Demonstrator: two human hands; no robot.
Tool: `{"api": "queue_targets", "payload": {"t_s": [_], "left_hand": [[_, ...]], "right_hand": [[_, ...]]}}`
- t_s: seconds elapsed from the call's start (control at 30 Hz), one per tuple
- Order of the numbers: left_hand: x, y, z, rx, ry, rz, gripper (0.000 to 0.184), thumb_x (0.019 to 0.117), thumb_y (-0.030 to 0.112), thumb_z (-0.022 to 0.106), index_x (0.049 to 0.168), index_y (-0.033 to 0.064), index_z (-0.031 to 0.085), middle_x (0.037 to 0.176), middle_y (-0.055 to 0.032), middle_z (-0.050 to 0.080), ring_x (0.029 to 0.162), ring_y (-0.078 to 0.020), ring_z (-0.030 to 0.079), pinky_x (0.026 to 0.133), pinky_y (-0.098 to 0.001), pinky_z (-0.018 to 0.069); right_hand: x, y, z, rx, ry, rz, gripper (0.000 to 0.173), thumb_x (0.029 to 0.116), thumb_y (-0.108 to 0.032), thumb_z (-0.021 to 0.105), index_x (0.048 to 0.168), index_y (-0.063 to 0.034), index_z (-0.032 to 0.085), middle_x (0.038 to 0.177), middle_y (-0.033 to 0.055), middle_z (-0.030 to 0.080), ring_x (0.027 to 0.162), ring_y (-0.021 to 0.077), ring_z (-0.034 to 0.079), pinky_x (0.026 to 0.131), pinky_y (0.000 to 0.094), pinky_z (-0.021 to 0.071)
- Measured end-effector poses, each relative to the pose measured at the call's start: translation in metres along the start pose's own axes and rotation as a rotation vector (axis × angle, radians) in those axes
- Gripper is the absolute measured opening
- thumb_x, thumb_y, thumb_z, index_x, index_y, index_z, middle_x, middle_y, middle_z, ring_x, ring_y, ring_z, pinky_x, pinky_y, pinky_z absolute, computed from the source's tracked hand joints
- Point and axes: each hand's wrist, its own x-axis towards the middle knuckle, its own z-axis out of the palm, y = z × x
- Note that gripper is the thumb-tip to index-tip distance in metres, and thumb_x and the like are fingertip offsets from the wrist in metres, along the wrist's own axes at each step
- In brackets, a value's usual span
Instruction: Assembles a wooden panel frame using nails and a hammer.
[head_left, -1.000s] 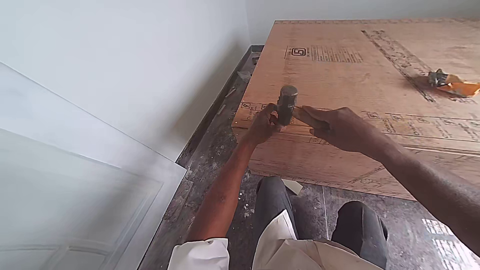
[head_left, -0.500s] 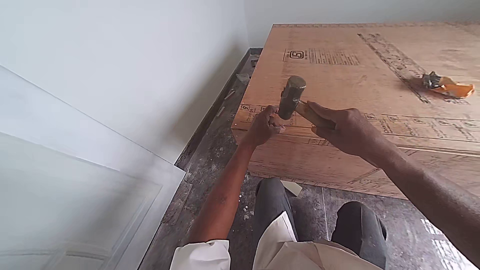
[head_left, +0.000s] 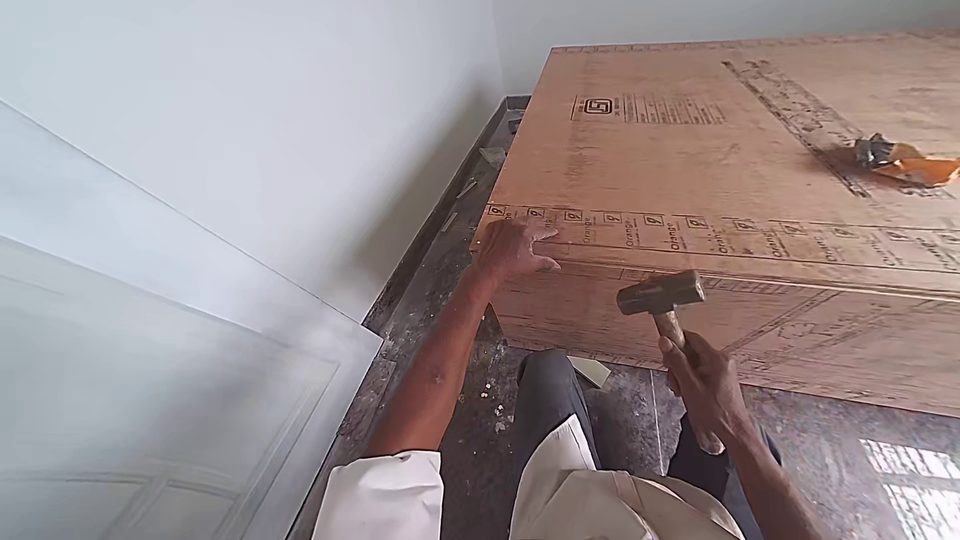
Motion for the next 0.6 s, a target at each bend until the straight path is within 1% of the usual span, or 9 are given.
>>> {"api": "queue_targets", "payload": {"t_s": [0.07, 0.13, 0.23, 0.27, 0.33, 0.4, 0.43, 0.5, 0.6], "left_hand": [[-0.001, -0.011, 0.004, 0.097, 0.036, 0.033, 0.073, 0.0834, 0.068, 0.071, 0.137, 0.0181, 0.068, 0.121, -0.0166, 0.072, 0.100, -0.0359, 0.071, 0.084, -0.0578, 0.0532], [-0.001, -0.013, 0.007, 0.102, 0.063, 0.058, 0.076, 0.0844, 0.071, 0.066, 0.138, 0.0166, 0.067, 0.116, -0.0189, 0.072, 0.092, -0.0355, 0.070, 0.077, -0.0561, 0.0547], [-0.003, -0.013, 0.013, 0.113, 0.119, 0.061, 0.079, 0.0826, 0.075, 0.064, 0.136, 0.0173, 0.069, 0.109, -0.0190, 0.067, 0.079, -0.0310, 0.066, 0.065, -0.0500, 0.0533], [-0.003, -0.014, 0.014, 0.120, 0.147, 0.077, 0.079, 0.0828, 0.075, 0.063, 0.135, 0.0167, 0.070, 0.114, -0.0191, 0.066, 0.080, -0.0307, 0.066, 0.064, -0.0489, 0.0533], [-0.003, -0.014, 0.016, 0.140, 0.167, 0.118, 0.077, 0.0862, 0.074, 0.059, 0.135, 0.0157, 0.069, 0.139, -0.0187, 0.062, 0.101, -0.0337, 0.070, 0.076, -0.0520, 0.0573], [-0.004, -0.015, 0.019, 0.168, 0.139, 0.151, 0.078, 0.0911, 0.073, 0.054, 0.139, 0.0131, 0.066, 0.148, -0.0158, 0.058, 0.122, -0.0345, 0.066, 0.094, -0.0541, 0.0551], [-0.005, -0.016, 0.020, 0.187, 0.137, 0.166, 0.078, 0.0928, 0.073, 0.051, 0.140, 0.0118, 0.065, 0.147, -0.0146, 0.059, 0.126, -0.0336, 0.065, 0.098, -0.0540, 0.0536], [-0.004, -0.019, 0.023, 0.225, 0.160, 0.187, 0.079, 0.0952, 0.072, 0.046, 0.140, 0.0101, 0.064, 0.145, -0.0135, 0.061, 0.128, -0.0322, 0.064, 0.100, -0.0532, 0.0528], [-0.005, -0.020, 0.027, 0.263, 0.205, 0.206, 0.078, 0.0960, 0.072, 0.044, 0.138, 0.0096, 0.066, 0.143, -0.0123, 0.063, 0.124, -0.0298, 0.066, 0.096, -0.0516, 0.0547]], "right_hand": [[-0.020, 0.021, 0.007, 0.064, -0.020, 0.074, 0.052, 0.0988, -0.057, 0.054, 0.101, -0.0068, 0.066, 0.058, -0.0057, 0.056, 0.042, 0.0062, 0.053, 0.040, 0.0265, 0.0489], [-0.028, 0.028, 0.013, 0.068, -0.003, 0.088, 0.048, 0.0982, -0.054, 0.055, 0.100, -0.0073, 0.066, 0.058, -0.0058, 0.055, 0.042, 0.0059, 0.053, 0.040, 0.0262, 0.0491], [-0.025, 0.019, 0.022, 0.029, 0.044, -0.010, 0.047, 0.0968, -0.048, 0.059, 0.108, -0.0027, 0.066, 0.067, -0.0040, 0.060, 0.051, 0.0042, 0.056, 0.049, 0.0252, 0.0510], [-0.021, 0.014, 0.025, 0.053, 0.029, -0.047, 0.049, 0.0961, -0.048, 0.061, 0.111, -0.0011, 0.063, 0.071, -0.0032, 0.062, 0.055, 0.0044, 0.058, 0.052, 0.0255, 0.0531], [-0.008, 0.008, 0.032, 0.098, -0.057, -0.095, 0.053, 0.0972, -0.052, 0.061, 0.113, -0.0016, 0.057, 0.073, -0.0035, 0.062, 0.055, 0.0044, 0.061, 0.053, 0.0258, 0.0572], [0.002, 0.011, 0.045, -0.027, -0.046, -0.172, 0.059, 0.0977, -0.059, 0.054, 0.100, -0.0009, 0.063, 0.064, -0.0023, 0.057, 0.051, 0.0046, 0.055, 0.050, 0.0250, 0.0495], [0.006, 0.013, 0.051, -0.128, -0.014, -0.236, 0.065, 0.0988, -0.062, 0.048, 0.094, -0.0003, 0.066, 0.060, 0.0006, 0.055, 0.050, 0.0075, 0.053, 0.049, 0.0270, 0.0458], [0.017, 0.019, 0.059, -0.286, 0.010, -0.398, 0.074, 0.1024, -0.066, 0.035, 0.089, -0.0015, 0.068, 0.059, 0.0059, 0.057, 0.050, 0.0151, 0.056, 0.047, 0.0331, 0.0471], [0.040, 0.028, 0.067, -0.442, 0.077, -0.777, 0.076, 0.1028, -0.068, 0.029, 0.086, -0.0037, 0.065, 0.062, 0.0090, 0.062, 0.051, 0.0214, 0.062, 0.047, 0.0359, 0.0497]]}}
